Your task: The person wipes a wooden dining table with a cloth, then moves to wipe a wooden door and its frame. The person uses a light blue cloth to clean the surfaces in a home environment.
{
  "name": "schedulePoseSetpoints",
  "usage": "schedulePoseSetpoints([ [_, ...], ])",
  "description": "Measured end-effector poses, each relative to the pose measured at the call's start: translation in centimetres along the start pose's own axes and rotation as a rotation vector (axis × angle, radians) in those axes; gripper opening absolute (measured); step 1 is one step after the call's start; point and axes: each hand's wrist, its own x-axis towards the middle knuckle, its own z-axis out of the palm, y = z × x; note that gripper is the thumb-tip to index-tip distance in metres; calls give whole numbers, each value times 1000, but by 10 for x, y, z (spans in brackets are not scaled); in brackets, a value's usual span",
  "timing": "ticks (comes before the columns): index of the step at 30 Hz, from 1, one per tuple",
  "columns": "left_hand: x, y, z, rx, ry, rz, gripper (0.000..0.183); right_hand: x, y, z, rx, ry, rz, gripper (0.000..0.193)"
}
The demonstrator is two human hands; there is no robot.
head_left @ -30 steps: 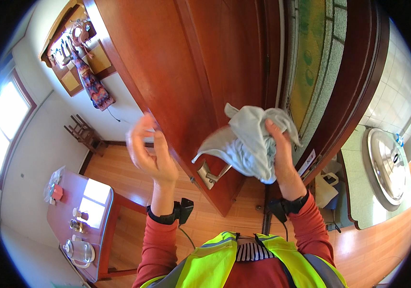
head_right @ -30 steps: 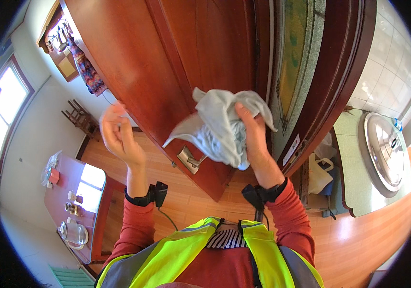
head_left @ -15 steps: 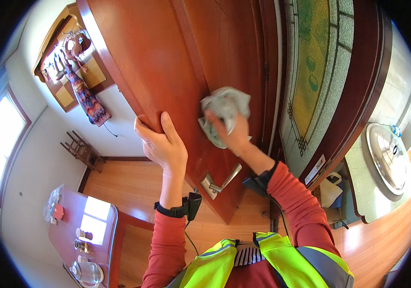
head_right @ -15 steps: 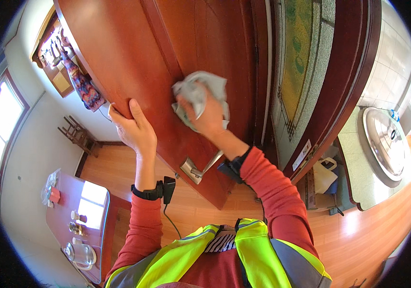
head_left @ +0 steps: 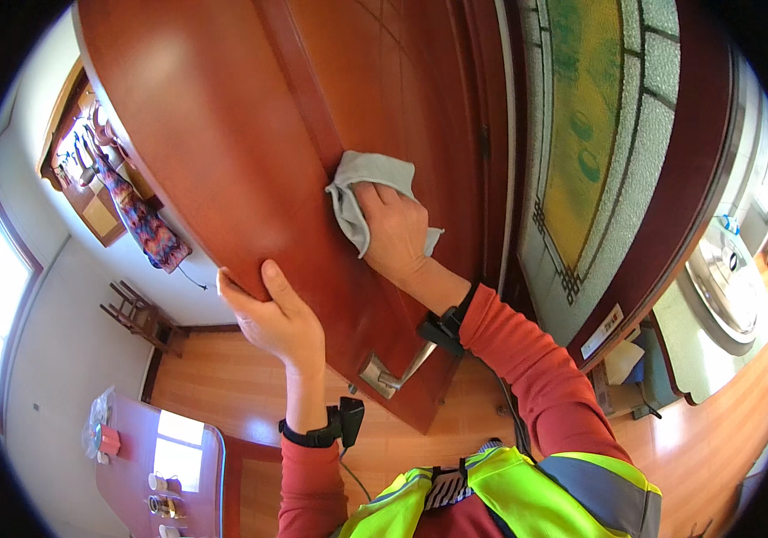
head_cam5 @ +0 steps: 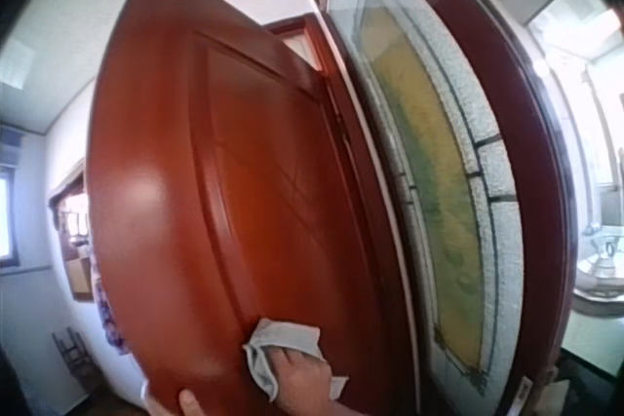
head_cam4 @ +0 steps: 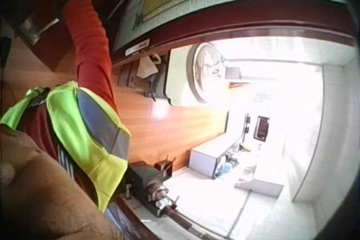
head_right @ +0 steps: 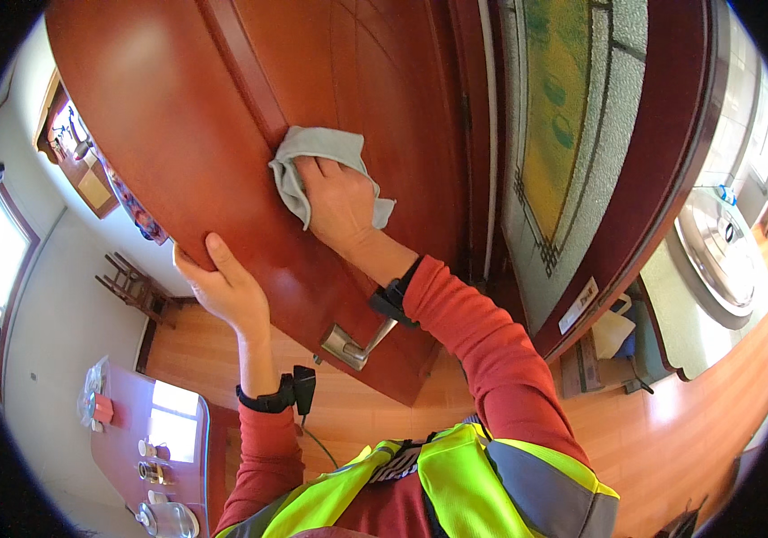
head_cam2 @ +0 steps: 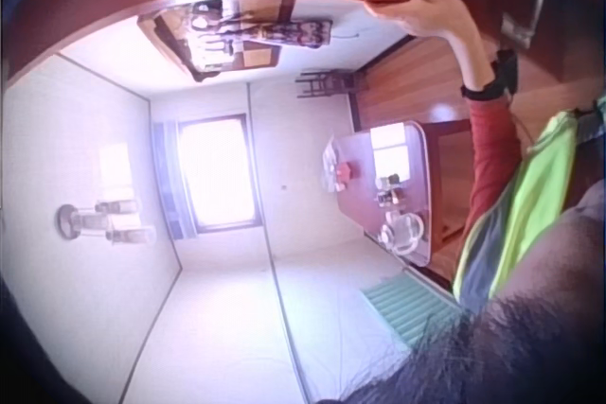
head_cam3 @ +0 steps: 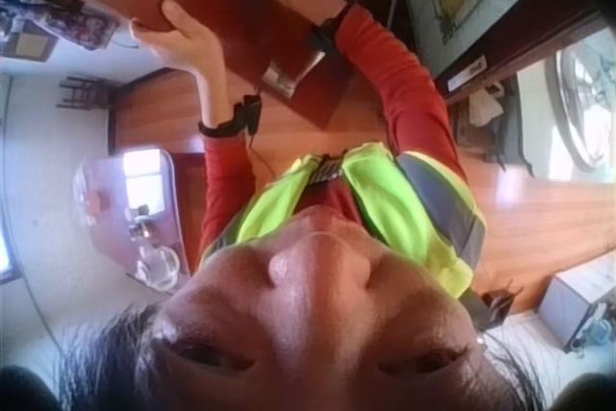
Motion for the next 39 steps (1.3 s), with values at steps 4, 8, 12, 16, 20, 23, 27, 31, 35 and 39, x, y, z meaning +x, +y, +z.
schedulePoseSetpoints([
  [4, 8, -15, 6, -39, 14, 4, 54, 25, 14, 14, -25, 6, -73, 30],
  [8, 14, -31, 11, 15, 33, -24, 48, 59, 43, 36, -44, -11, 34, 32],
  [12, 20, -45, 18, 101, 72, -80, 49, 103, 96, 60, -82, 98, 74, 30],
  [16, 25, -59, 23, 200, 121, -151, 54, 128, 155, 83, -230, 125, 128, 32],
  [20, 32, -76, 25, 234, 156, -236, 59, 140, 210, 100, -288, 110, 194, 30],
  [23, 36, -87, 27, 185, 179, -209, 62, 141, 249, 109, -283, 84, 214, 31],
  [27, 39, -96, 31, 146, 150, -225, 67, 147, 304, 122, -341, 114, 201, 38],
  [31, 43, -104, 33, 230, 206, -318, 66, 145, 358, 128, -384, 26, 258, 46],
  [35, 45, -111, 35, 274, 267, -342, 63, 122, 399, 130, -431, -76, 344, 45],
  [39, 47, -113, 36, 253, 291, -325, 64, 81, 417, 131, -350, -103, 353, 43],
])
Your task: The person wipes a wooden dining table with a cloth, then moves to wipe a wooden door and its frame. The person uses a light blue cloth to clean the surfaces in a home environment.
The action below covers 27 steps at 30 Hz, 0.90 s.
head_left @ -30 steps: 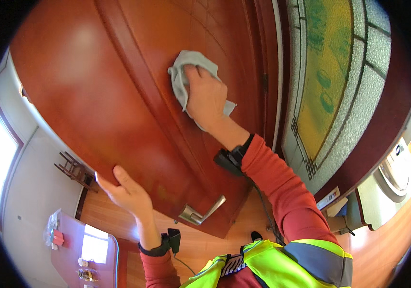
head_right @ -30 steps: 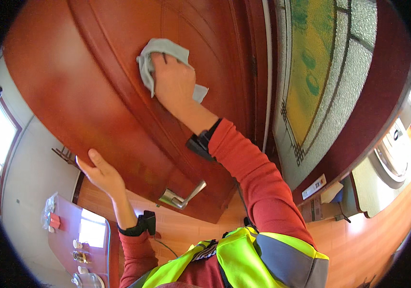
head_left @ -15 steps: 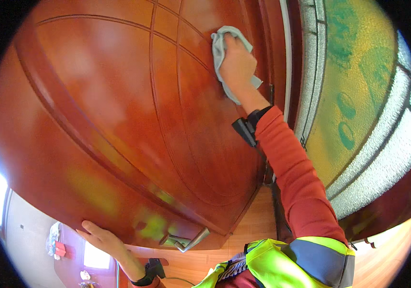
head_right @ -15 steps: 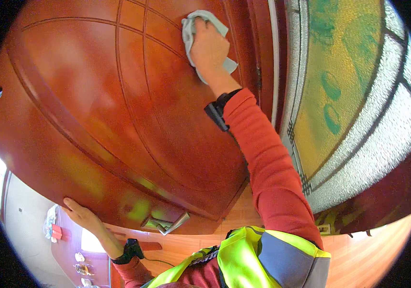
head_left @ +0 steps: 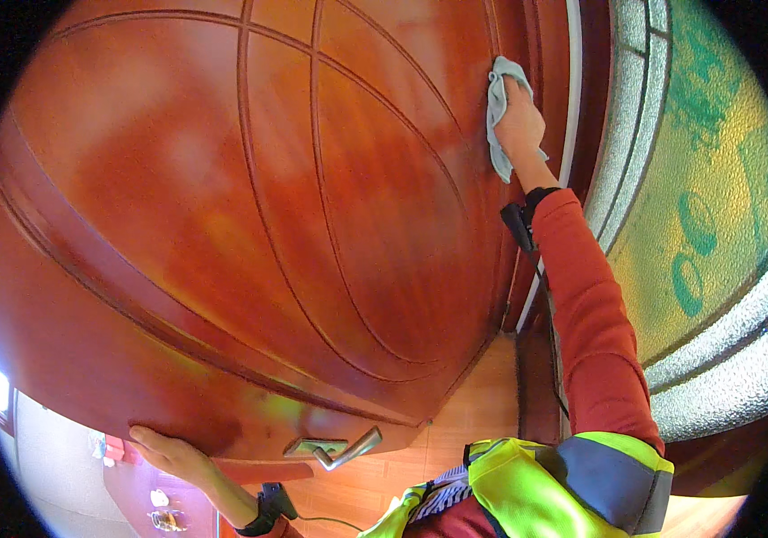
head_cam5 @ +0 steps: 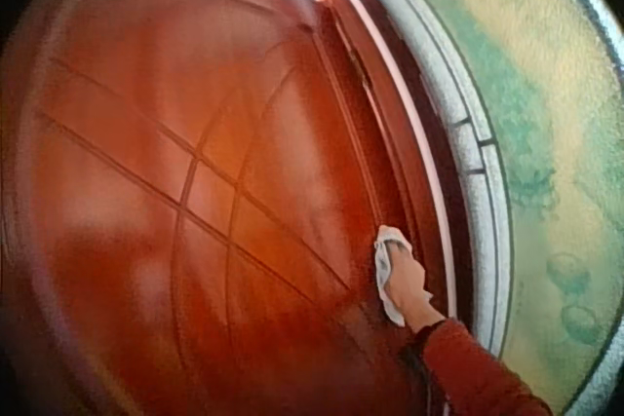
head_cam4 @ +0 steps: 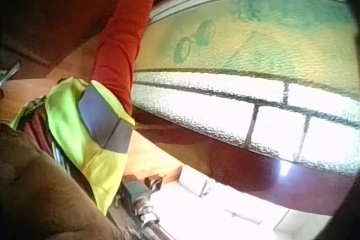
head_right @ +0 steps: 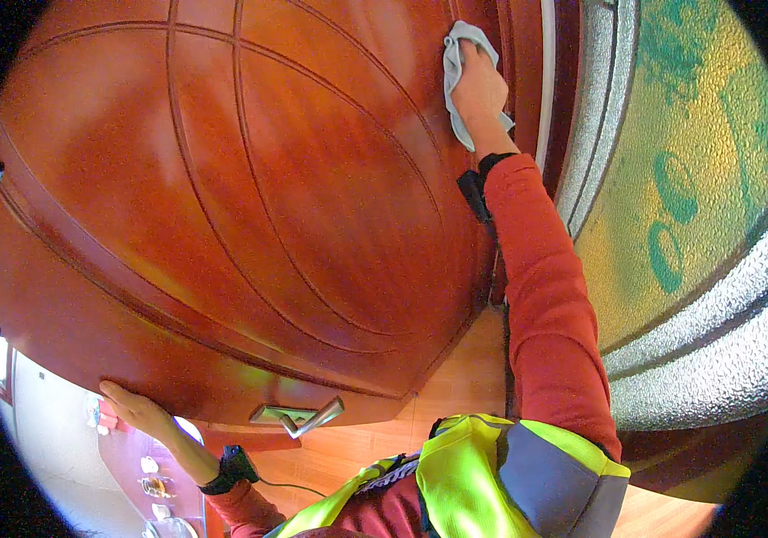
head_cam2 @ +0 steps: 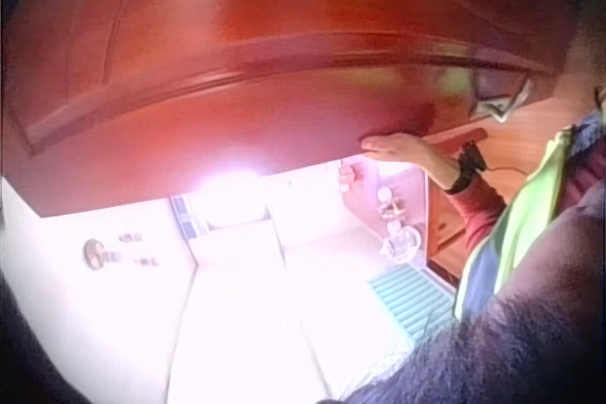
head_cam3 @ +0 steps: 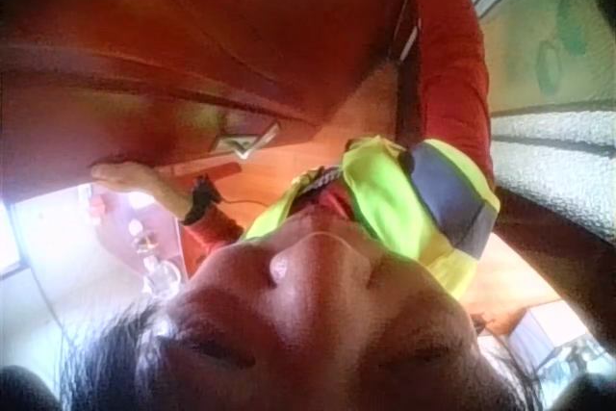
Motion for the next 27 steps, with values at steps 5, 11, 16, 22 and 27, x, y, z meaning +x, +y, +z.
schedulePoseSetpoints([
  [5, -1, 4, -2, 96, -26, -25, 59, -56, 9, 2, -6, -79, 77, 42],
  [11, -3, 8, -5, -15, -109, 37, 61, -104, -39, -14, 81, 3, 135, 38],
  [16, -5, 10, -9, -107, -165, 89, 62, -131, -113, -52, 135, 38, 13, 28],
  [22, -10, 20, -15, -178, -209, 180, 54, -177, -207, -104, 240, 116, -202, 15],
  [27, -17, 33, -24, -91, -201, 299, 54, -235, -269, -140, 323, 28, -266, 22],
])
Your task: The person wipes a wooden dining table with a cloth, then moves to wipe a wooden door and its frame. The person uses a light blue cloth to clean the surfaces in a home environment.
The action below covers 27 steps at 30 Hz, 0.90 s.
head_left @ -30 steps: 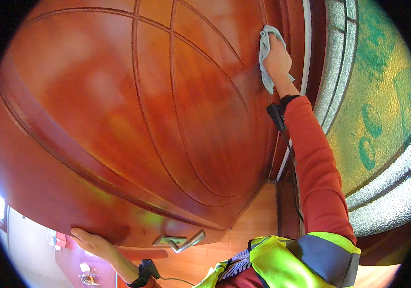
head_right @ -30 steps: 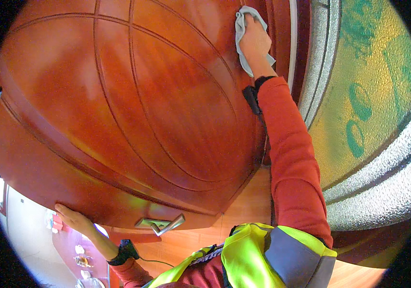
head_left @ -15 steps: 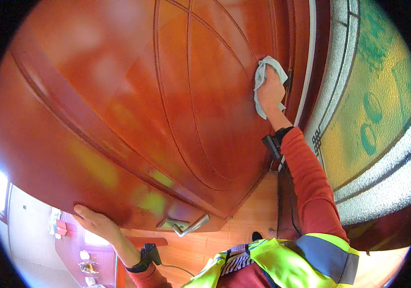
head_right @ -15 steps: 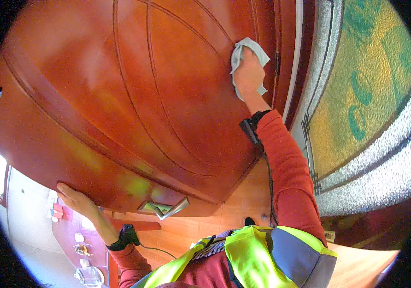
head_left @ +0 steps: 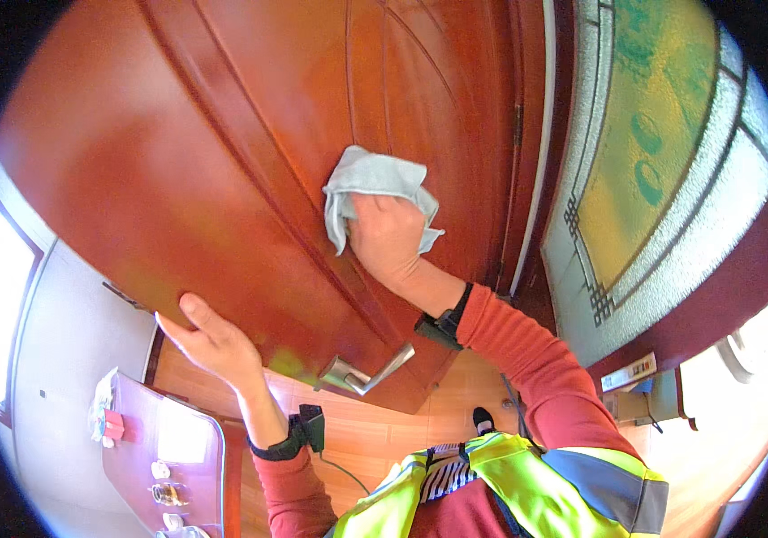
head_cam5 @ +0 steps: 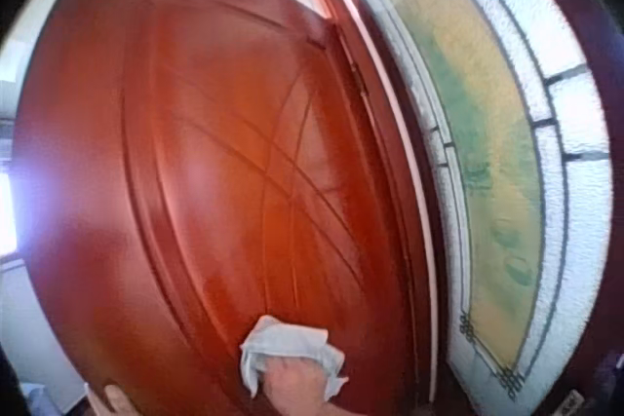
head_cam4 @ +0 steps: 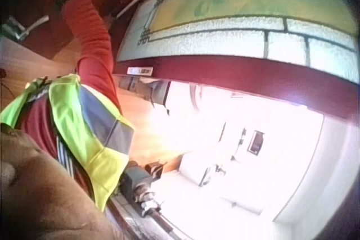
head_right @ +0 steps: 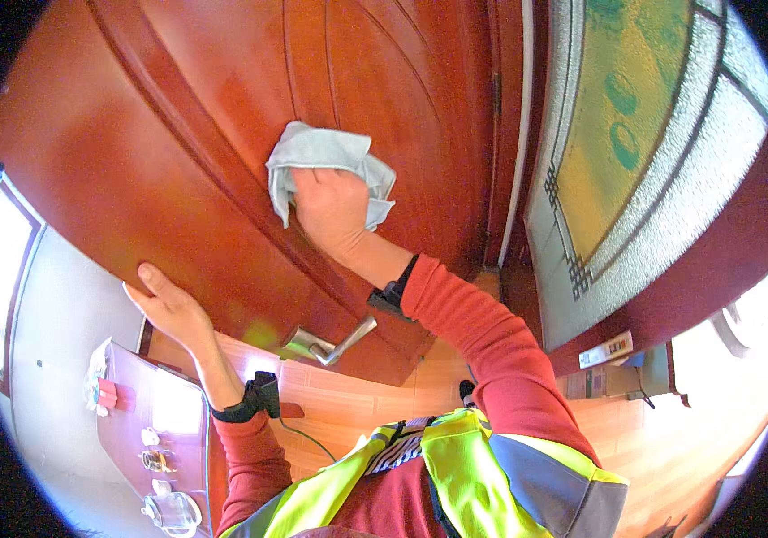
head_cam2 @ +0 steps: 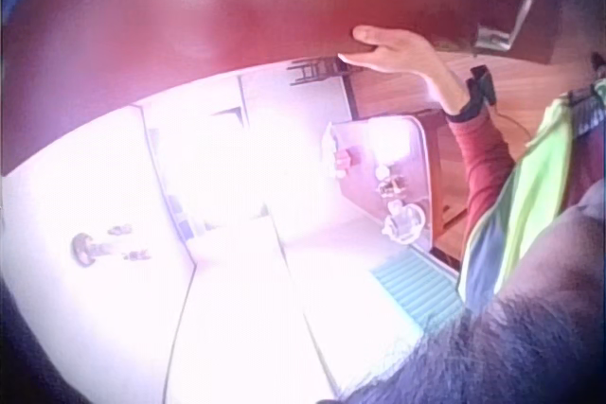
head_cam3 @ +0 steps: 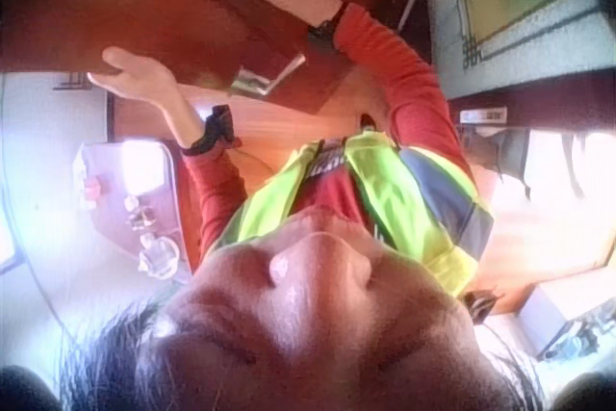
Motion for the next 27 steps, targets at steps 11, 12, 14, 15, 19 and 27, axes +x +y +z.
schedulePoseSetpoints([
  [11, -8, 15, -9, -165, -8, 60, 57, -39, -58, -35, 84, -189, 16, 37],
  [12, -9, 16, -10, -130, -18, 54, 58, -40, -56, -41, 89, -222, 18, 38],
  [14, -10, 17, -12, -52, -13, 65, 59, -37, -48, -58, 256, -358, 170, 37],
  [15, -12, 19, -13, -100, -8, 60, 60, -34, -47, -66, 445, -370, 293, 34],
  [19, -15, 27, -20, -147, -42, 16, 57, -43, -53, -122, 1156, -374, 938, 32],
  [27, -26, 51, -32, -119, -25, 22, 59, -59, -44, -208, 1487, -306, 1339, 23],
])
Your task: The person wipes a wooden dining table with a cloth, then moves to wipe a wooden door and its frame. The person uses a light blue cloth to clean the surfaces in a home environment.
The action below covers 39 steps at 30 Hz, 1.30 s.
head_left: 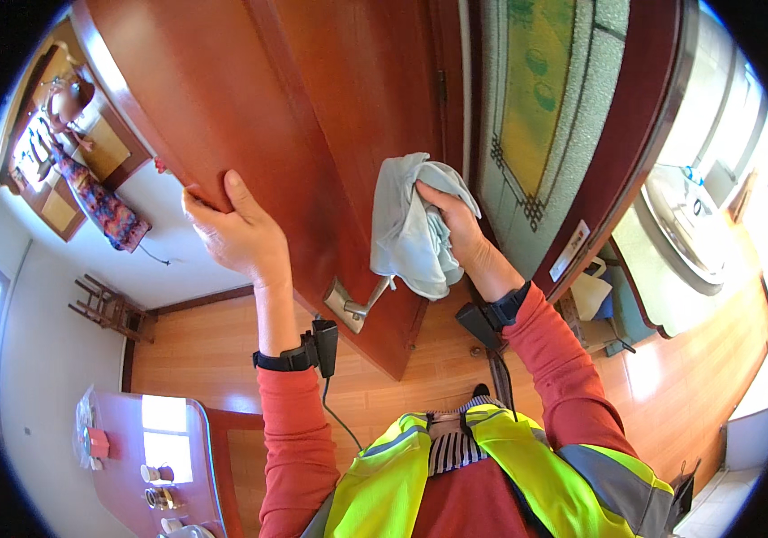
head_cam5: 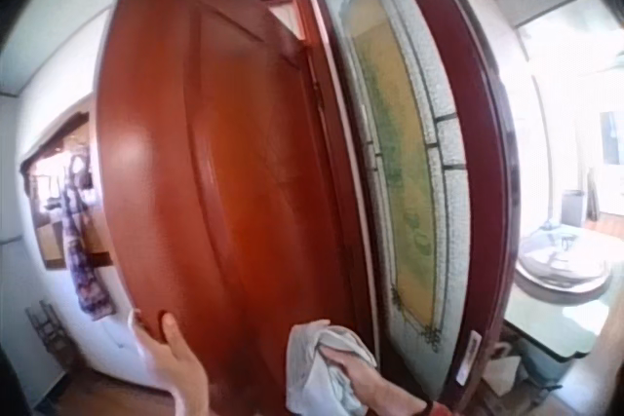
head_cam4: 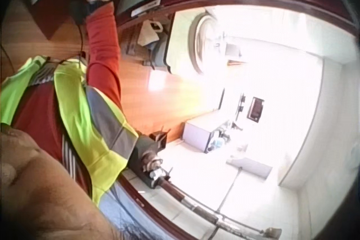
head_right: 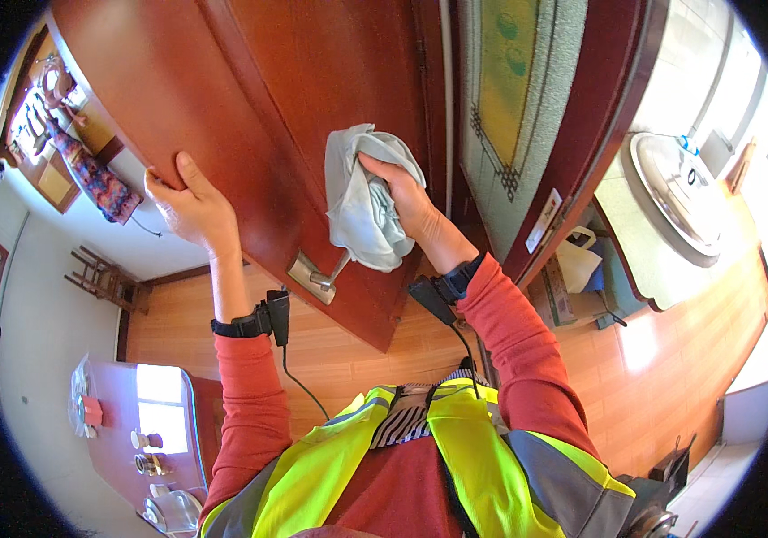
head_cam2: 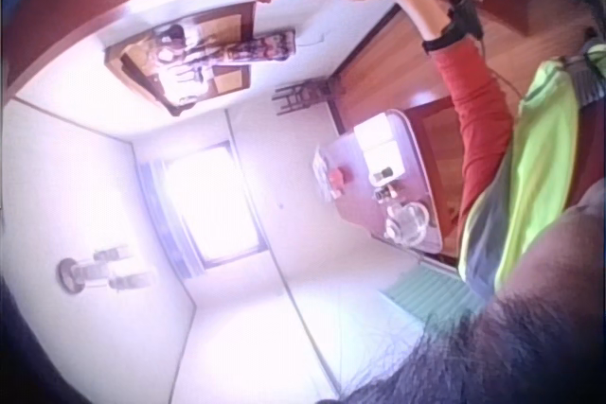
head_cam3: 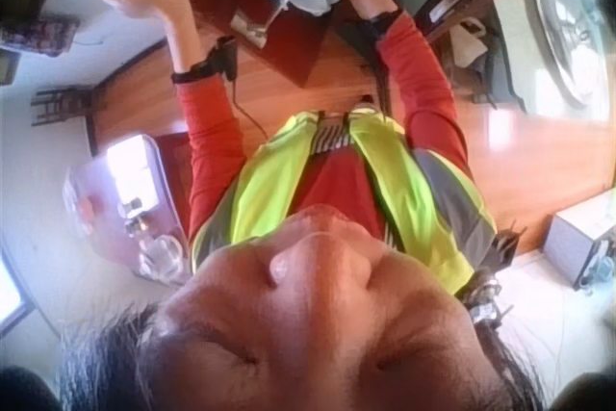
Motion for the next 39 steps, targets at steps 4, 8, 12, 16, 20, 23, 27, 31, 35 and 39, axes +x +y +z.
schedulePoseSetpoints([
  [4, -7, 9, -2, 18, -2, -21, 59, -30, -17, -26, 5, 102, -38, 22],
  [8, -12, 17, -2, 38, 38, 24, 59, -64, -36, -58, 13, 162, -119, 24],
  [12, -18, 26, -4, 85, 43, 16, 60, -89, -56, -91, 25, 163, -227, 27],
  [16, -26, 39, -8, 113, 62, 15, 61, -105, -72, -116, -38, 294, -259, 30],
  [20, -34, 56, -12, 95, 72, 31, 61, -114, -81, -132, -86, 304, -280, 33],
  [23, -42, 70, -15, 65, 67, 25, 61, -115, -84, -138, -102, 270, -281, 33],
  [27, -52, 87, -19, 46, 63, 58, 61, -117, -86, -135, -36, 136, -196, 31],
  [31, -62, 105, -25, -18, 10, 38, 61, -122, -84, -128, -45, 132, -159, 31],
  [35, -68, 120, -30, -77, -48, 30, 63, -123, -81, -126, -17, 143, -228, 35],
  [39, -72, 128, -39, -39, -128, 76, 64, -124, -81, -126, -26, 206, -244, 38],
])
